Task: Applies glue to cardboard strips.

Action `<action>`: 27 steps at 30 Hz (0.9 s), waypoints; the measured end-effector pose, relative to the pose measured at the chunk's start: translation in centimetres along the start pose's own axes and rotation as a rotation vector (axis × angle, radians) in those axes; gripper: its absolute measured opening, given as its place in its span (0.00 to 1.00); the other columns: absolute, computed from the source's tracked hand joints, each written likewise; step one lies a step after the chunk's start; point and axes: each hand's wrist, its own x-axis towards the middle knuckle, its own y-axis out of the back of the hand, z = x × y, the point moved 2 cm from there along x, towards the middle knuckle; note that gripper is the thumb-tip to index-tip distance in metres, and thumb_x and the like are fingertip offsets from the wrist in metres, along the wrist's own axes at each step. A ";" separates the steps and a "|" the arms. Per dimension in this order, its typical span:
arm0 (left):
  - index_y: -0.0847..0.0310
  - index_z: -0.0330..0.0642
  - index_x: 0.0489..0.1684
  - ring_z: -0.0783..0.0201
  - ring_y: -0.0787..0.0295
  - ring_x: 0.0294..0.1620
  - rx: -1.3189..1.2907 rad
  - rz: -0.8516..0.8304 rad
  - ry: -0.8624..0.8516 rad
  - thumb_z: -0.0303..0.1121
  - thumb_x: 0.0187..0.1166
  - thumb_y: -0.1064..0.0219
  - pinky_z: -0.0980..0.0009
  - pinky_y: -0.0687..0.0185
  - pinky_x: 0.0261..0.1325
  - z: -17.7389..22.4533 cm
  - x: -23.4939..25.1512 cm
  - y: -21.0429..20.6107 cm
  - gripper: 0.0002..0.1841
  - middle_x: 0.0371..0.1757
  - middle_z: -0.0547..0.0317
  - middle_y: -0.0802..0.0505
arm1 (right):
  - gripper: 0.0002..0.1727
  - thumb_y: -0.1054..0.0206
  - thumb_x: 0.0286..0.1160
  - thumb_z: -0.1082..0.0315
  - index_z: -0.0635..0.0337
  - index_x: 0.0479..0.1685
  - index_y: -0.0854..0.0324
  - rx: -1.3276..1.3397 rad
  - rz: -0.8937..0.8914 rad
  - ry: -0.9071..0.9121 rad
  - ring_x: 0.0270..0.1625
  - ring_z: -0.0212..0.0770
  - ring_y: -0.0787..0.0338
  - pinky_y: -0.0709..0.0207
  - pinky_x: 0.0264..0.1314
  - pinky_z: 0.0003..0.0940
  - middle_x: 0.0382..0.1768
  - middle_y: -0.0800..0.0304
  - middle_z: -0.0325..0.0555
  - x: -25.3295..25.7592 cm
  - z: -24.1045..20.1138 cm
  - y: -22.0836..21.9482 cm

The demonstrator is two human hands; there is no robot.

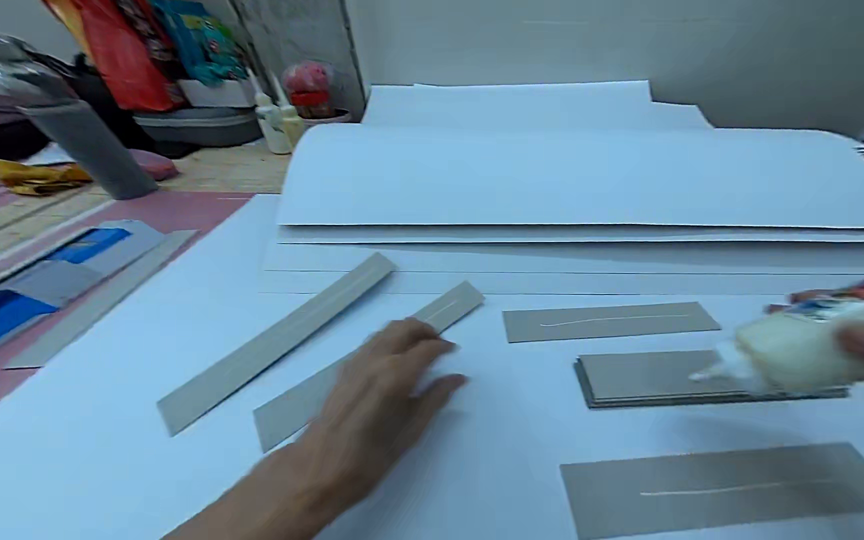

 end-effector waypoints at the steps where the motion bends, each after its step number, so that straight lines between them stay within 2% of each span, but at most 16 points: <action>1: 0.07 0.41 0.43 0.61 0.08 0.48 -0.085 -0.021 -0.064 0.42 0.75 0.31 0.65 0.11 0.49 1.8 1.6 -1.9 0.14 0.45 0.55 0.07 | 0.40 0.17 0.38 0.68 0.58 0.61 0.29 -0.071 0.041 0.084 0.44 0.32 0.05 0.07 0.43 0.31 0.43 0.09 0.34 -0.3 -0.2 -0.9; 3: 0.07 0.39 0.43 0.59 0.09 0.47 -0.200 -0.091 -0.141 0.41 0.76 0.29 0.64 0.11 0.48 5.0 4.4 -4.9 0.14 0.44 0.53 0.08 | 0.45 0.10 0.31 0.56 0.51 0.61 0.27 -0.161 0.040 0.212 0.43 0.26 0.06 0.08 0.41 0.28 0.43 0.09 0.25 -0.7 -0.9 -2.9; 7: 0.08 0.33 0.42 0.56 0.12 0.41 -0.241 -0.254 -0.181 0.46 0.70 0.23 0.63 0.15 0.41 7.7 7.8 -8.2 0.21 0.39 0.49 0.11 | 0.41 0.12 0.35 0.55 0.48 0.59 0.26 -0.243 -0.006 0.291 0.44 0.17 0.08 0.10 0.44 0.20 0.42 0.10 0.17 -1.6 -1.6 -5.4; 10: 0.08 0.33 0.36 0.57 0.13 0.37 -0.269 -0.328 -0.164 0.43 0.67 0.20 0.64 0.17 0.39 7.6 8.6 -8.6 0.18 0.33 0.51 0.11 | 0.39 0.13 0.36 0.58 0.47 0.58 0.26 -0.257 -0.011 0.284 0.44 0.18 0.07 0.10 0.43 0.18 0.42 0.09 0.18 -1.1 -1.0 -4.7; 13: 0.07 0.34 0.37 0.58 0.13 0.37 -0.259 -0.309 -0.176 0.44 0.65 0.20 0.65 0.17 0.38 7.4 8.4 -8.7 0.18 0.33 0.52 0.12 | 0.41 0.14 0.37 0.59 0.49 0.61 0.27 -0.296 0.013 0.267 0.47 0.21 0.07 0.09 0.48 0.22 0.46 0.10 0.22 -0.2 -0.6 -2.3; 17: 0.07 0.35 0.36 0.58 0.13 0.37 -0.241 -0.273 -0.189 0.45 0.63 0.19 0.65 0.17 0.37 7.2 8.3 -8.9 0.19 0.33 0.54 0.12 | 0.37 0.16 0.41 0.64 0.50 0.60 0.25 -0.322 0.082 0.276 0.47 0.22 0.07 0.10 0.50 0.25 0.46 0.10 0.24 1.2 0.4 2.0; 20: 0.06 0.37 0.34 0.59 0.13 0.36 -0.226 -0.262 -0.192 0.46 0.62 0.19 0.65 0.18 0.36 7.2 8.4 -9.0 0.19 0.32 0.55 0.12 | 0.34 0.18 0.47 0.63 0.48 0.61 0.25 -0.315 0.124 0.264 0.47 0.25 0.06 0.09 0.48 0.27 0.47 0.08 0.25 2.0 1.5 5.3; 23: 0.06 0.37 0.38 0.58 0.12 0.38 -0.248 -0.319 -0.129 0.46 0.64 0.19 0.63 0.18 0.39 7.3 8.6 -8.6 0.19 0.34 0.54 0.11 | 0.32 0.18 0.51 0.65 0.47 0.61 0.25 -0.235 0.235 0.133 0.41 0.26 0.05 0.09 0.41 0.27 0.45 0.08 0.26 2.6 2.7 7.4; 25: 0.06 0.37 0.40 0.58 0.12 0.39 -0.257 -0.312 -0.105 0.45 0.65 0.20 0.64 0.17 0.39 7.2 8.7 -8.5 0.18 0.35 0.54 0.11 | 0.24 0.23 0.62 0.74 0.51 0.58 0.24 -0.043 0.354 -0.016 0.37 0.29 0.04 0.07 0.37 0.28 0.41 0.07 0.30 2.8 3.4 7.8; 27: 0.06 0.38 0.40 0.58 0.12 0.39 -0.257 -0.274 -0.103 0.45 0.65 0.20 0.64 0.17 0.39 7.1 8.7 -8.3 0.18 0.36 0.54 0.10 | 0.12 0.32 0.77 0.74 0.52 0.55 0.24 0.181 0.436 -0.127 0.36 0.31 0.04 0.07 0.38 0.28 0.38 0.06 0.33 2.9 4.1 8.3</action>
